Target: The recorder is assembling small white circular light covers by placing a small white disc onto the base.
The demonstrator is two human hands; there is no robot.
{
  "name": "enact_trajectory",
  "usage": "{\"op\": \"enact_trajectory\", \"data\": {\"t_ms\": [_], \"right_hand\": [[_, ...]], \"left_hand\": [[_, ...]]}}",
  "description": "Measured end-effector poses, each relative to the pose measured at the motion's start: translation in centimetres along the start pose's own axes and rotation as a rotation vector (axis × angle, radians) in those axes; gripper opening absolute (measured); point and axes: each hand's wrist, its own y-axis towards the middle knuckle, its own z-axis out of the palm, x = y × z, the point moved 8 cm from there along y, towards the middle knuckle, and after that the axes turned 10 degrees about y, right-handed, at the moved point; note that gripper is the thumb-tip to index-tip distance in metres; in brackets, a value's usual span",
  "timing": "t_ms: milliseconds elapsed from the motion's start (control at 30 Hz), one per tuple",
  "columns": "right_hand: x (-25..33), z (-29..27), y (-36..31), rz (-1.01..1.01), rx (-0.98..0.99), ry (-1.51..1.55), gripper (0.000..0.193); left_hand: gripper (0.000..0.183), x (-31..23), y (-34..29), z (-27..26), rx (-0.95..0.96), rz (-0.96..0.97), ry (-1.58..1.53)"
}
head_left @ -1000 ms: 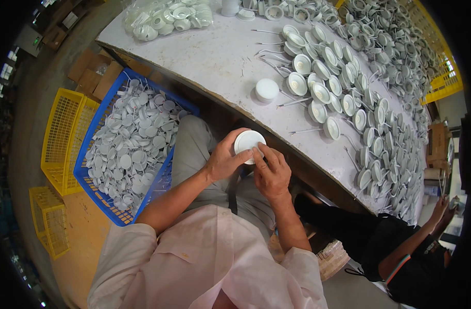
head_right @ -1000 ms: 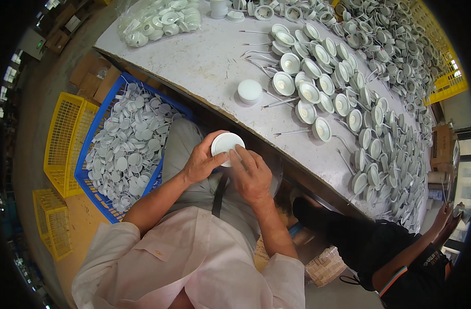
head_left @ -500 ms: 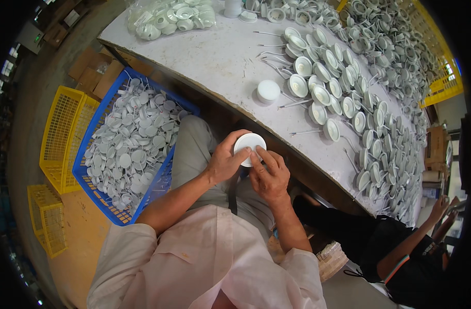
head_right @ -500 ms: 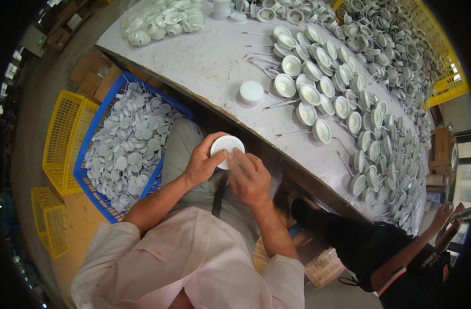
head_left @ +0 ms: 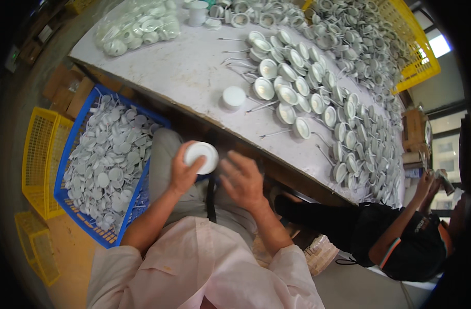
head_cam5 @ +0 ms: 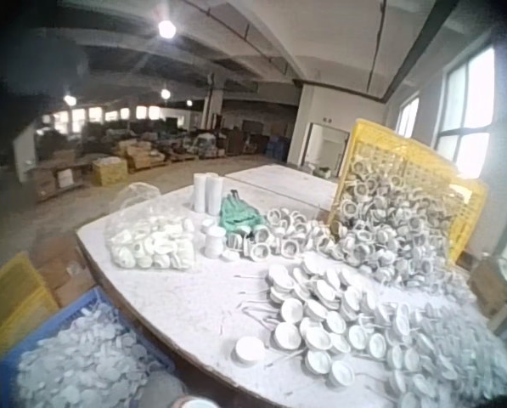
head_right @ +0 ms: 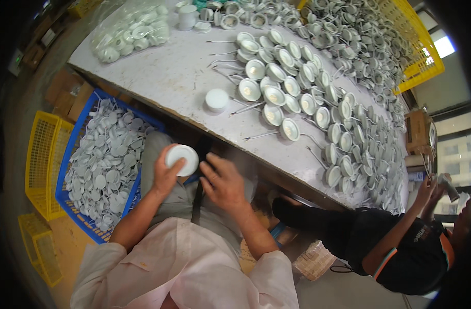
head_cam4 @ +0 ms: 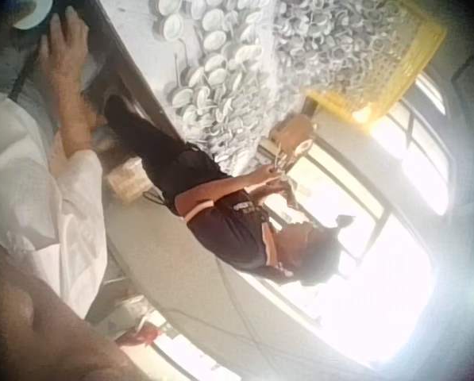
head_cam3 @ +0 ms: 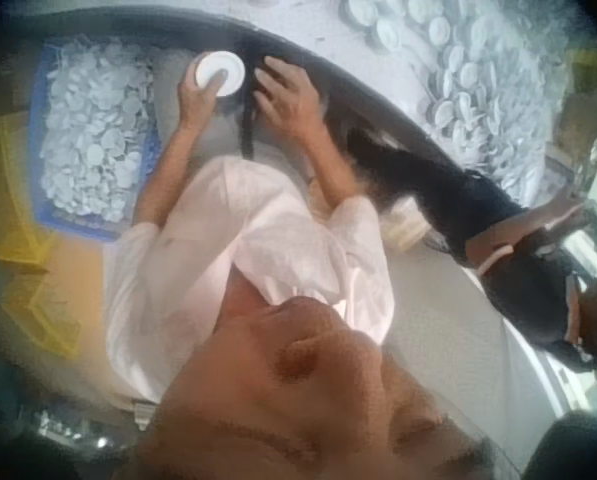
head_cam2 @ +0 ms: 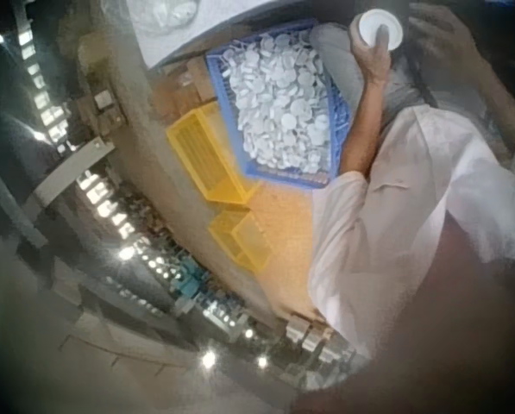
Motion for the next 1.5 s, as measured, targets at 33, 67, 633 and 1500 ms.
{"op": "enact_trajectory", "data": {"t_ms": [33, 67, 633, 1500], "right_hand": [[-1.3, -1.9, 0.0, 0.049, -0.149, -0.107, 0.046], [-2.6, -4.3, -0.3, 0.104, -0.298, -0.224, 0.049], [-12.3, -10.3, -4.2, 0.42, -0.684, -0.392, 0.078], [0.5, 8.6, 5.0, 0.043, 0.058, 0.246, 0.084]], "left_hand": [[0.043, 1.8, 0.0, -2.1, -0.065, -0.092, -0.047], [0.042, 1.4, 0.2, -3.9, -0.1, -0.124, -0.073], [0.038, 28.2, -12.2, -28.3, -0.549, -0.74, -0.155], [0.083, 1.4, -1.1, -4.9, 0.441, -0.031, -0.563]]}}
